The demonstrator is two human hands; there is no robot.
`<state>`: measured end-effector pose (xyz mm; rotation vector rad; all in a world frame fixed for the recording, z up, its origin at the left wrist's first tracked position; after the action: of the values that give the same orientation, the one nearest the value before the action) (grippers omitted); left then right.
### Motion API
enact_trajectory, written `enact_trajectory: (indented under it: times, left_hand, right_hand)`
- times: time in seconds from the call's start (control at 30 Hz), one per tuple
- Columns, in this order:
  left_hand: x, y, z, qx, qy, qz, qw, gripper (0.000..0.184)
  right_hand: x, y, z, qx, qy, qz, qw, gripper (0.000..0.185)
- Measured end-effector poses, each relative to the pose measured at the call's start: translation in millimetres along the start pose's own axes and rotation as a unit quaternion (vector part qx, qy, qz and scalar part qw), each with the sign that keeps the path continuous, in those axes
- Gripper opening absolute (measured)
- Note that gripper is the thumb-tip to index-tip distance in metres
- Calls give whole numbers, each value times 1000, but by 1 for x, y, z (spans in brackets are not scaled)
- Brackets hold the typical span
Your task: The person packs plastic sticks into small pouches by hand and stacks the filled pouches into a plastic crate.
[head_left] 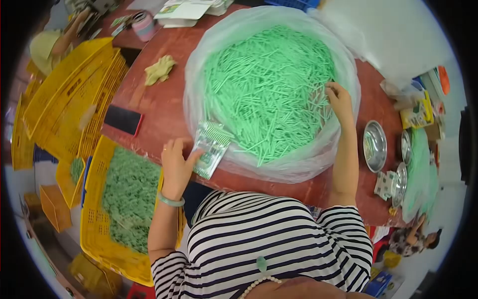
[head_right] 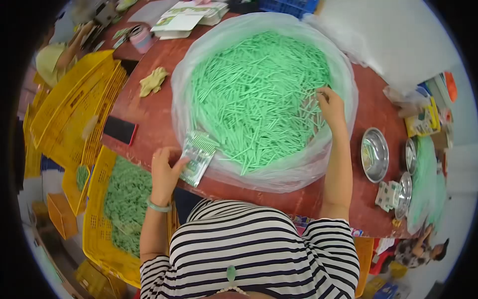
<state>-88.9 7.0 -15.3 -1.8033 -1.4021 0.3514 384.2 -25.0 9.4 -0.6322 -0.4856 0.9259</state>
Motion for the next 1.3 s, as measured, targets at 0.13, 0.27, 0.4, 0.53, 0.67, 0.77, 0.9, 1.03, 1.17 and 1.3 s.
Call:
enact_trajectory:
  times: [0.13, 0.27, 0.4, 0.53, 0.67, 0.77, 0.9, 1.03, 1.17, 1.3]
  left_hand:
    - [4, 16, 5, -44, -36, 20, 998, 21]
    - [1, 17, 5, -116, -61, -3, 991, 18]
    - [-1, 19, 1, -119, -29, -85, 989, 28]
    - [-4, 24, -1, -55, -7, -112, 992, 27]
    - [-5, 26, -7, -24, 34, -103, 994, 22]
    - [-5, 24, -9, -14, 34, -108, 994, 20]
    - [-6, 19, -10, -59, 20, -119, 991, 20]
    - [-6, 18, -6, -94, 17, -100, 990, 24]
    - [-6, 26, 3, -89, -8, -70, 994, 27]
    - [-7, 30, -3, -34, 45, -127, 990, 31]
  right_hand:
    - [14, 4, -47, 33, 65, 13, 997, 19]
    - [33, 14, -55, -85, 23, -12, 996, 18]
    - [55, 14, -46, -207, -71, -35, 975, 30]
    - [60, 16, -25, -274, -177, 27, 945, 45]
    - [55, 37, -20, -275, -309, -15, 910, 46]
    - [57, 38, -19, -245, -339, -9, 908, 41]
    - [50, 40, -17, -285, -318, 48, 903, 31]
    - [40, 40, -20, -314, -300, 91, 896, 41]
    - [32, 23, -2, -227, -193, 125, 946, 92]
    - [37, 26, -32, -266, -273, -8, 924, 88]
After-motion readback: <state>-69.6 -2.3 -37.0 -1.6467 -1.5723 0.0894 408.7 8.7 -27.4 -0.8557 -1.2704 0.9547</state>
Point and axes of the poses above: each hand's wrist, its own x-axis towards the middle knuckle, its own y-axis out of the palm, z = x × y, the point moved 2 cm from there along x, towards the middle knuckle, and after that the axes turned 3 degrees about y, right-handed, at the moved point
